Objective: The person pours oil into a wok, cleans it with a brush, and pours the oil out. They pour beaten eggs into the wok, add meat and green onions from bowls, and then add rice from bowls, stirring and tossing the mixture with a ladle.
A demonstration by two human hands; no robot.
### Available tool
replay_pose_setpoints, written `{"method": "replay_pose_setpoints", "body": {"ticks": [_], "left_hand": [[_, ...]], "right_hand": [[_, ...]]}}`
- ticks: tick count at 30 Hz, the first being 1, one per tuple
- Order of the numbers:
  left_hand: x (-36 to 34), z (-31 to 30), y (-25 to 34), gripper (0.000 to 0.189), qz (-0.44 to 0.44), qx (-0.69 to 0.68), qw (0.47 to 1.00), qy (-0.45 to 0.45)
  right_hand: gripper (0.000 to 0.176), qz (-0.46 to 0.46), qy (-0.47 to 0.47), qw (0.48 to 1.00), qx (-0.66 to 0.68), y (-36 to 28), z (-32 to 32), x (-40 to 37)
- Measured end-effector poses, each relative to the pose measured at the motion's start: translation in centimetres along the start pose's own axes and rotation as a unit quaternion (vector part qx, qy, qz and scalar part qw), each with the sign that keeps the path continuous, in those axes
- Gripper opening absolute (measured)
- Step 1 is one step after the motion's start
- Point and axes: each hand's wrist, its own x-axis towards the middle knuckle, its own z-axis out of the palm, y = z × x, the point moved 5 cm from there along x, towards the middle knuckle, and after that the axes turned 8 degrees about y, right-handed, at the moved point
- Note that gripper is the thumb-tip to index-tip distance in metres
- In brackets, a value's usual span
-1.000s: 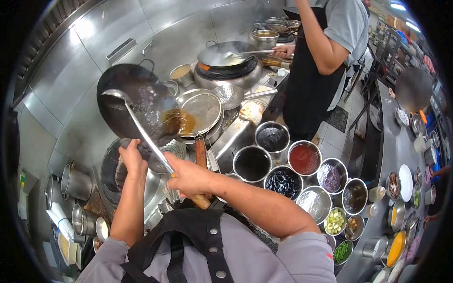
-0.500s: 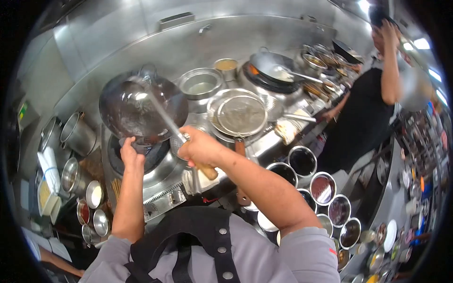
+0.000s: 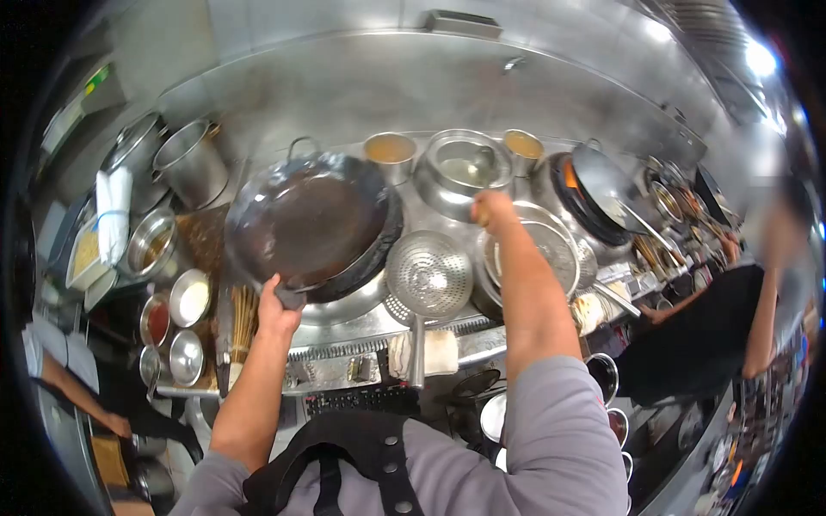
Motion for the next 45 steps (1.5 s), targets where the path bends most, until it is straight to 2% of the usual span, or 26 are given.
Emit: {"method": "replay_pose_setpoints", "body": {"ticks": [1, 3, 4, 7, 9, 10, 12, 16, 19, 21, 23, 25, 27, 30, 32, 33, 34, 35, 37, 39, 40, 41, 42, 43, 44, 45], "left_hand": [[-0.7, 0.5, 0.1, 0.029, -0.019, -0.01, 1.0, -0.005], [-2.0, 1.2, 0.0, 0.033, -0.021, -0.005, 0.999, -0.032], [-3.0, 2.0, 0.2, 0.03, -0.005, 0.025, 0.999, -0.032], [-0.7, 1.0, 0.7, 0.027, -0.08, 0.016, 0.996, 0.027], [0.6, 0.4, 0.9, 0.027, -0.102, 0.018, 0.994, 0.017], [0.7, -0.1, 0.8, 0.026, -0.128, 0.026, 0.991, 0.01], [1.2, -0.4, 1.0, 0.024, -0.135, 0.032, 0.99, 0.023], [0.8, 0.2, 1.5, 0.02, -0.133, 0.026, 0.99, 0.03], [0.9, 0.0, 1.3, 0.019, -0.153, 0.001, 0.988, 0.027], [0.6, 0.2, 1.5, 0.017, -0.142, 0.0, 0.989, 0.042], [0.3, 0.8, 1.5, 0.017, -0.146, -0.003, 0.989, 0.028], [0.1, 0.7, 1.5, 0.017, -0.15, -0.004, 0.989, 0.014], [0.7, 0.3, 1.4, 0.019, -0.13, -0.005, 0.991, 0.007], [0.9, 0.1, 1.2, 0.017, -0.128, -0.011, 0.992, 0.016], [0.7, 0.3, 1.2, 0.015, -0.138, -0.02, 0.99, -0.018], [0.6, 0.3, 1.4, 0.015, -0.136, -0.019, 0.99, -0.016], [0.3, 0.2, 1.5, 0.014, -0.15, 0.005, 0.989, -0.004], [0.2, 0.2, 1.7, 0.014, -0.163, 0.028, 0.986, 0.007], [0.9, 0.0, 1.5, 0.017, -0.163, 0.024, 0.986, 0.005], [-0.4, 0.8, 1.8, 0.02, -0.138, 0.038, 0.989, -0.02], [3.8, -1.5, 0.2, 0.022, -0.212, 0.008, 0.973, -0.093], [3.7, -1.4, 0.2, 0.022, -0.214, 0.006, 0.972, -0.094], [3.3, -1.2, 0.3, 0.022, -0.226, -0.012, 0.971, -0.074], [2.7, -0.9, 0.5, 0.022, -0.238, -0.028, 0.969, -0.054], [2.3, -0.4, 0.6, 0.023, -0.169, 0.001, 0.986, 0.0], [3.7, -0.9, 0.2, 0.024, -0.182, 0.004, 0.983, -0.028]], "right_hand": [[0.012, 0.052, -0.022, 0.978, 0.2, 0.4, 0.0, 1.4], [0.017, 0.096, -0.146, 0.885, 0.431, -0.4, 0.8, 0.5], [0.017, 0.154, -0.138, 0.872, 0.443, -1.3, 1.2, -2.6], [0.018, 0.143, -0.201, 0.843, 0.477, -2.3, 1.8, -6.7], [0.016, 0.188, -0.308, 0.789, 0.498, -3.2, 2.2, -11.3], [0.016, 0.189, -0.305, 0.79, 0.497, -3.3, 2.3, -13.1], [0.032, 0.203, -0.383, 0.741, 0.513, -3.8, 3.6, -18.1], [0.043, 0.218, -0.374, 0.737, 0.519, -3.1, 6.9, -30.3], [0.031, 0.244, -0.333, 0.757, 0.506, -0.7, 8.9, -35.4], [0.026, 0.209, -0.298, 0.845, 0.393, 2.2, 9.3, -36.2], [0.026, 0.041, -0.186, 0.967, 0.167, 6.0, 9.7, -37.3], [0.03, 0.009, -0.123, 0.991, -0.053, 7.8, 12.6, -41.6], [0.036, 0.097, -0.159, 0.981, 0.062, 10.3, 15.6, -43.2], [0.013, 0.324, -0.306, 0.83, 0.335, 12.9, 19.9, -37.3], [0.011, 0.225, -0.355, 0.86, 0.289, 12.8, 24.3, -32.1], [0.012, 0.118, -0.321, 0.917, 0.204, 11.5, 25.7, -30.8], [0.021, 0.019, -0.198, 0.976, 0.083, 10.9, 26.2, -29.8], [0.032, -0.107, -0.177, 0.975, -0.085, 11.9, 26.3, -26.8], [0.038, -0.181, -0.094, 0.958, -0.203, 12.6, 23.9, -28.8], [0.039, -0.296, -0.079, 0.896, -0.322, 14.2, 20.1, -31.9], [0.039, -0.295, -0.077, 0.895, -0.325, 13.5, 19.1, -34.2], [0.037, -0.124, -0.128, 0.969, -0.171, 13.1, 18.2, -36.7], [0.035, 0.055, -0.171, 0.984, -0.004, 13.5, 18.0, -38.4], [0.035, 0.166, -0.203, 0.958, 0.115, 13.5, 18.1, -38.2], [0.034, 0.231, -0.266, 0.91, 0.218, 13.3, 19.0, -35.5], [0.033, 0.258, -0.303, 0.88, 0.258, 13.3, 20.1, -32.5]]}}
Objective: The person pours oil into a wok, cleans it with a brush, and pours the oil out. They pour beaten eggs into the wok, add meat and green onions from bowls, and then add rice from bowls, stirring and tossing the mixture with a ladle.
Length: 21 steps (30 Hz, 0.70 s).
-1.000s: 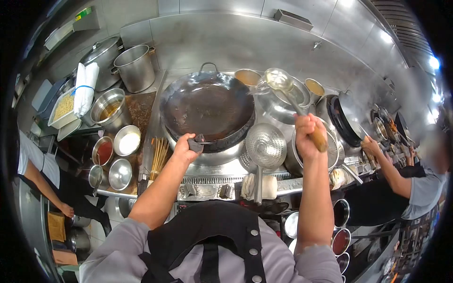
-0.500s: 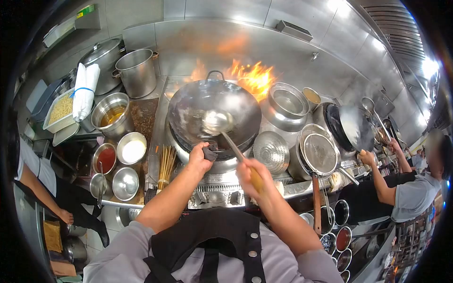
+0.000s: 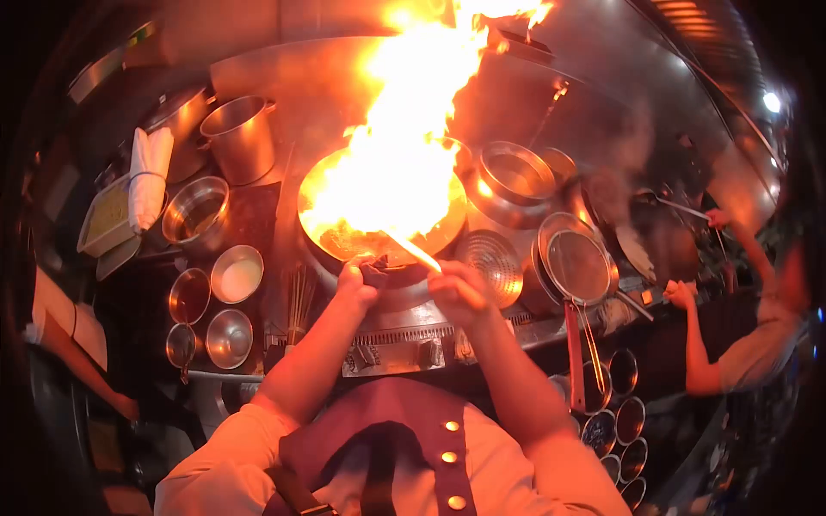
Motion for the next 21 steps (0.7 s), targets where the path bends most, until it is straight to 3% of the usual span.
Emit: {"method": "replay_pose_setpoints", "body": {"ticks": [2, 3, 4, 5, 7, 8, 10, 12, 15, 17, 18, 20, 21], "left_hand": [[-1.6, 1.3, -0.1, 0.027, 0.019, -0.009, 0.999, -0.05], [-1.6, 1.2, 0.0, 0.031, 0.016, 0.017, 0.997, -0.068], [-2.1, 1.3, 0.0, 0.034, -0.007, 0.025, 0.999, -0.026], [-1.7, 1.3, 0.1, 0.034, -0.006, 0.024, 0.999, -0.027], [0.9, -0.2, 1.0, 0.032, -0.013, 0.046, 0.998, -0.03], [1.6, -0.5, 1.1, 0.029, -0.022, 0.062, 0.997, -0.036], [0.3, 0.0, 1.0, 0.029, -0.011, 0.079, 0.994, -0.073], [0.2, 0.1, 0.9, 0.028, -0.016, 0.069, 0.994, -0.086], [-0.7, 0.1, 1.3, 0.024, 0.033, 0.109, 0.993, -0.019], [-0.9, 0.5, 0.7, 0.023, 0.037, 0.118, 0.992, -0.001], [-1.1, 0.3, 1.3, 0.022, 0.045, 0.122, 0.991, 0.017], [0.6, -0.5, 1.4, 0.02, 0.043, 0.12, 0.992, 0.0], [0.8, -0.5, 1.3, 0.02, 0.03, 0.12, 0.992, -0.016]], "right_hand": [[0.032, -0.047, 0.01, 0.996, -0.077, -2.7, -1.0, 5.2], [0.036, -0.188, 0.088, 0.922, -0.327, -3.2, -0.8, 5.8], [0.041, -0.305, 0.166, 0.762, -0.546, -3.7, 0.1, 5.7], [0.041, -0.312, 0.176, 0.765, -0.536, -3.7, -0.7, 4.4], [0.049, -0.481, 0.287, 0.502, -0.658, -3.5, -1.8, -0.5], [0.049, -0.484, 0.313, 0.501, -0.645, -3.1, -3.4, -3.5], [0.054, -0.446, 0.325, 0.578, -0.601, -1.4, -7.1, -10.6], [0.051, -0.398, 0.362, 0.606, -0.586, 1.2, -10.8, -15.8], [0.052, -0.368, 0.393, 0.589, -0.603, 5.9, -17.8, -20.3], [0.065, -0.412, 0.388, 0.488, -0.664, 8.8, -23.4, -20.1], [0.065, -0.41, 0.383, 0.492, -0.665, 9.6, -24.6, -20.4], [0.067, -0.296, 0.393, 0.519, -0.699, 10.6, -27.2, -20.2], [0.067, -0.297, 0.372, 0.541, -0.693, 10.9, -27.8, -20.4]]}}
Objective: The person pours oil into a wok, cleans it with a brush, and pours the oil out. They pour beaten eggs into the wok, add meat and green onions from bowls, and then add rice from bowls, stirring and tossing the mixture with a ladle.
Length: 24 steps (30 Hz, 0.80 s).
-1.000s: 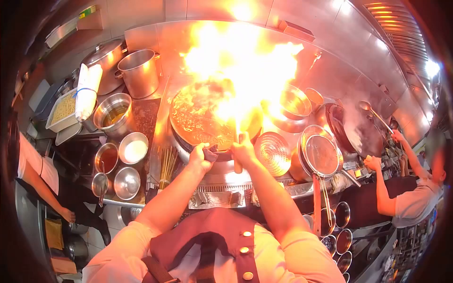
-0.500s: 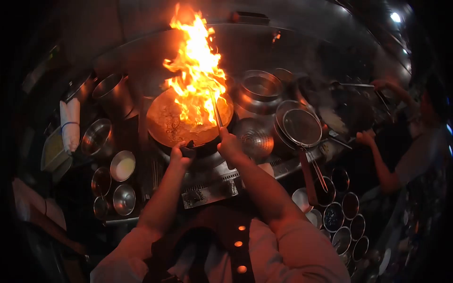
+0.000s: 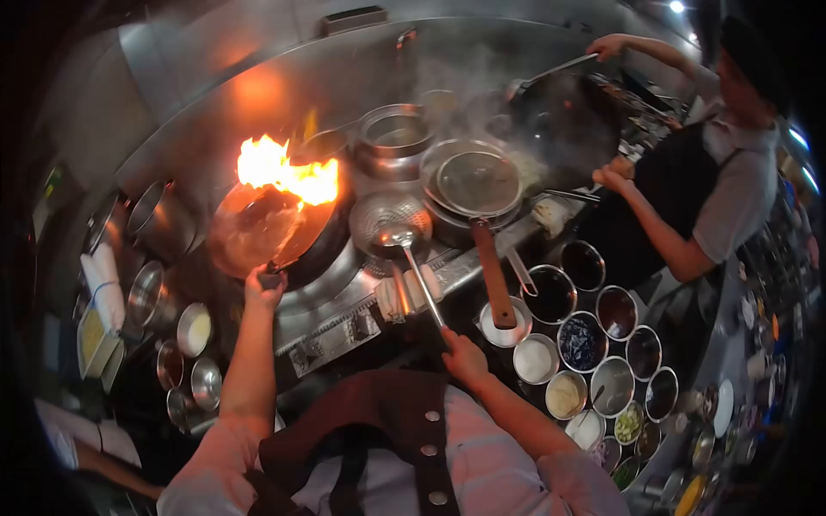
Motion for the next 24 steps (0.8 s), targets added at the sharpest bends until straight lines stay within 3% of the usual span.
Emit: {"method": "replay_pose_setpoints", "body": {"ticks": [1, 5, 8, 9, 12, 13, 15, 17, 19, 20, 21, 23, 24], "left_hand": [[-0.9, 0.2, 0.5, 0.019, -0.007, 0.001, 1.0, -0.016], [-6.8, 1.0, -1.8, 0.019, 0.073, 0.026, 0.996, 0.031], [-9.2, 0.0, -1.2, 0.016, 0.212, 0.034, 0.975, 0.065], [-9.8, -0.3, -1.0, 0.016, 0.215, 0.035, 0.974, 0.07], [-15.2, 1.6, 0.4, 0.018, 0.347, 0.101, 0.93, 0.066], [-15.7, 1.7, 0.7, 0.018, 0.349, 0.104, 0.929, 0.067], [-16.4, 1.8, 1.2, 0.045, 0.375, 0.206, 0.9, 0.085], [-18.9, 3.7, -0.5, 0.05, 0.411, 0.224, 0.878, 0.103], [-20.1, 4.2, -0.8, 0.039, 0.518, 0.309, 0.788, 0.122], [-20.8, 4.2, -1.3, 0.051, 0.552, 0.38, 0.733, 0.115], [-21.0, 3.5, -1.7, 0.051, 0.552, 0.383, 0.732, 0.114], [-21.4, 3.1, -2.7, 0.074, 0.619, 0.492, 0.605, 0.096], [-21.5, 2.8, -3.2, 0.075, 0.625, 0.504, 0.593, 0.068]], "right_hand": [[0.066, -0.041, 0.014, 0.998, 0.041, -0.1, -0.4, 0.0], [0.063, -0.011, 0.002, 0.995, 0.099, 1.1, -0.9, -0.7], [0.064, 0.077, 0.003, 0.989, 0.13, 1.0, -2.3, -1.4], [0.064, 0.076, -0.002, 0.988, 0.132, -0.5, -4.0, -1.8], [0.057, 0.001, 0.009, 0.972, 0.236, -4.1, -6.8, -0.2], [0.057, -0.021, -0.008, 0.969, 0.245, -5.8, -7.0, 1.4], [0.057, -0.079, -0.014, 0.963, 0.258, -10.6, -7.5, 4.8], [0.057, -0.078, -0.058, 0.962, 0.255, -14.1, -5.9, 7.9], [0.057, -0.096, -0.065, 0.962, 0.247, -14.9, -4.9, 9.1], [0.058, -0.128, -0.05, 0.965, 0.224, -15.1, -4.8, 9.3], [0.059, -0.16, -0.035, 0.966, 0.2, -15.4, -4.7, 9.3], [0.063, -0.142, -0.031, 0.969, 0.198, -13.5, -4.6, 7.8], [0.065, -0.133, -0.012, 0.967, 0.216, -12.2, -4.7, 6.7]]}}
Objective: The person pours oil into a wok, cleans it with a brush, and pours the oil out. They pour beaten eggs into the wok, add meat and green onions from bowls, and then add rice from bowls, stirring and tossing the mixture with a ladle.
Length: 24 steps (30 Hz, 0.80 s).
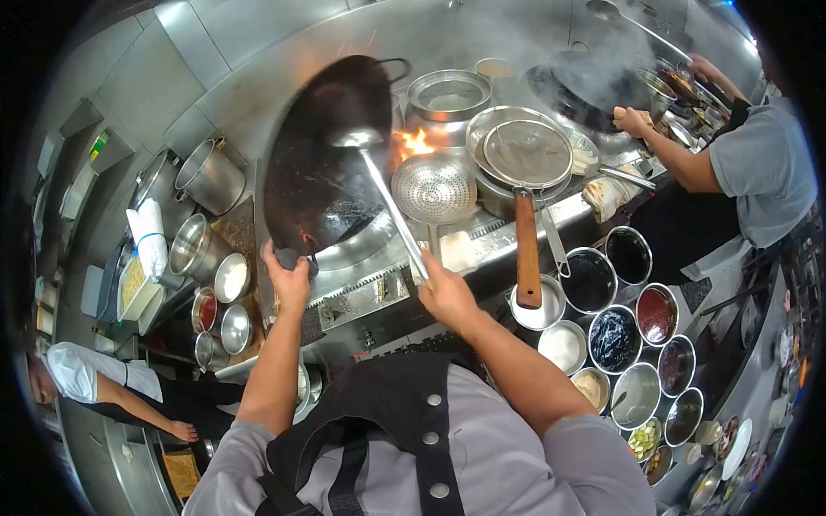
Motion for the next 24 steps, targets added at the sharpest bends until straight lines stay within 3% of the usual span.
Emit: {"method": "replay_pose_setpoints", "body": {"ticks": [1, 4, 8, 12, 20, 22, 24], "left_hand": [[-0.2, -0.1, 0.2, 0.075, -0.002, 0.003, 1.0, -0.001], [-0.6, 0.0, 2.5, 0.082, 0.152, 0.098, 0.983, -0.042], [-0.2, 0.6, 3.7, 0.08, 0.174, 0.108, 0.976, -0.071], [-0.2, 0.8, 3.9, 0.08, 0.216, 0.101, 0.968, -0.074], [0.7, 0.2, 3.9, 0.081, 0.228, 0.108, 0.963, -0.091], [0.9, -0.1, 3.3, 0.081, 0.18, 0.095, 0.971, -0.124], [1.1, -0.6, 2.9, 0.08, 0.19, 0.088, 0.97, -0.12]], "right_hand": [[0.067, 0.006, 0.022, 1.0, 0.016, 0.8, -0.4, -1.2], [0.07, 0.056, 0.032, 0.996, 0.053, 2.6, -1.5, -3.7], [0.07, 0.102, 0.035, 0.991, 0.084, 3.7, -2.0, -4.7], [0.069, 0.07, 0.059, 0.991, 0.101, 4.7, -1.6, -5.5], [0.068, 0.101, 0.062, 0.988, 0.103, 3.6, -1.0, -6.5], [0.068, 0.187, 0.027, 0.971, 0.148, 3.1, -0.3, -7.1], [0.068, 0.155, 0.05, 0.973, 0.165, 4.1, 1.4, -7.3]]}}
